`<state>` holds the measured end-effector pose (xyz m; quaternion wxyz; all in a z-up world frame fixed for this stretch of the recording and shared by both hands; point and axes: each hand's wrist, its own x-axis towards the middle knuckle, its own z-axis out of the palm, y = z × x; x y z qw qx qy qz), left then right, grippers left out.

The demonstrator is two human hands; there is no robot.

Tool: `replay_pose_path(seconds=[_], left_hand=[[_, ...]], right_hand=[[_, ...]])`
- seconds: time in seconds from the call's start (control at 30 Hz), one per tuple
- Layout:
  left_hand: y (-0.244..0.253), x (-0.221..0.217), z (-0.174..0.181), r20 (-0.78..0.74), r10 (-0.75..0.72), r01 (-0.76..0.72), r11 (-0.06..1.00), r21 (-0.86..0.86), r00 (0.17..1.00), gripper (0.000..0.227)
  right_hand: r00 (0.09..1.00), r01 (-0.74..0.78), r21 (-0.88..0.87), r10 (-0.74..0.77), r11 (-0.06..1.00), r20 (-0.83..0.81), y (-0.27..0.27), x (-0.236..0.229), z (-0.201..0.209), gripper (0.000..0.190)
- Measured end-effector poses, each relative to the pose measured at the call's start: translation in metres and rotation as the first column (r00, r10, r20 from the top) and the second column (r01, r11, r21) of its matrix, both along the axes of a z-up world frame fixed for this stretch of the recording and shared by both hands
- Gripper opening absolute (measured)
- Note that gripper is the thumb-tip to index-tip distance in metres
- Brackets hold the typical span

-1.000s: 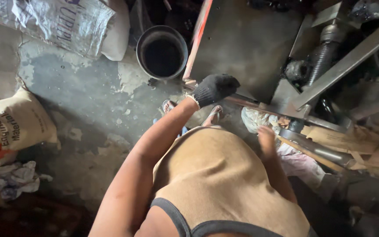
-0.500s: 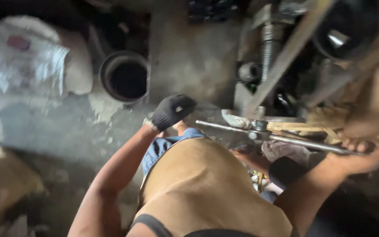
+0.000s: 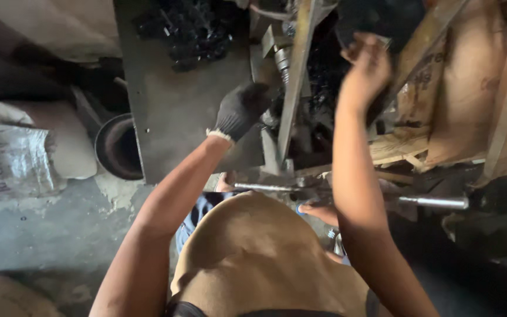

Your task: The person operates a manual press machine by inserting small metal pieces into a mold, pulling a lever to activate the press, and removing the formed parts. The person repeats this cycle multiple times, handling the metal pieces and the lever throughout the clip.

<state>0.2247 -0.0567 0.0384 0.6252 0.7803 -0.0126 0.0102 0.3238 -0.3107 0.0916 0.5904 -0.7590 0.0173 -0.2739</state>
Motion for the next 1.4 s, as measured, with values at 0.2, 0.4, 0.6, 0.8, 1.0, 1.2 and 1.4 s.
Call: replay_pose_path(seconds=[0.2, 0.4, 0.6, 0.8, 1.0, 1.2, 1.4], left_hand=[[-0.03, 0.081, 0.02, 0.055, 0.291, -0.295, 0.917, 0.27, 0.955, 0.051], [-0.029, 0.125, 0.012, 0.005, 0.394, -0.369, 0.856, 0.362, 0.919, 0.049], [-0.025, 0.112, 0.003, -0.135, 0.355, -0.283, 0.881, 0.379, 0.925, 0.038], [0.013, 0.05, 0.019, -0.004, 0.395, -0.373, 0.87, 0.322, 0.919, 0.069], [0.091, -0.03, 0.011, 0.115, 0.181, -0.211, 0.9, 0.381, 0.977, 0.067], [0.118, -0.125, -0.017, 0.18, 0.153, -0.221, 0.857, 0.465, 0.972, 0.081], [0.119, -0.108, -0.046, 0.294, 0.016, -0.165, 0.856, 0.49, 0.956, 0.113]], right_hand=[[0.901, -0.311, -0.369, 0.149, 0.876, -0.408, -0.016, 0.083, -0.106, 0.037], [0.731, -0.428, 0.11, 0.415, 0.897, -0.542, -0.022, 0.079, -0.133, 0.03], [0.84, -0.191, -0.069, 0.126, 0.979, -0.528, -0.002, 0.064, -0.077, 0.033], [0.905, -0.397, 0.112, 0.409, 0.911, -0.122, 0.028, -0.09, -0.003, 0.016], [0.868, -0.441, -0.362, 0.288, 0.821, -0.404, 0.038, -0.188, 0.029, 0.016], [0.955, -0.174, -0.514, 0.016, 0.84, -0.297, 0.05, -0.19, 0.015, 0.02], [0.954, -0.189, -0.518, 0.031, 0.834, -0.298, 0.048, -0.188, 0.015, 0.012]])
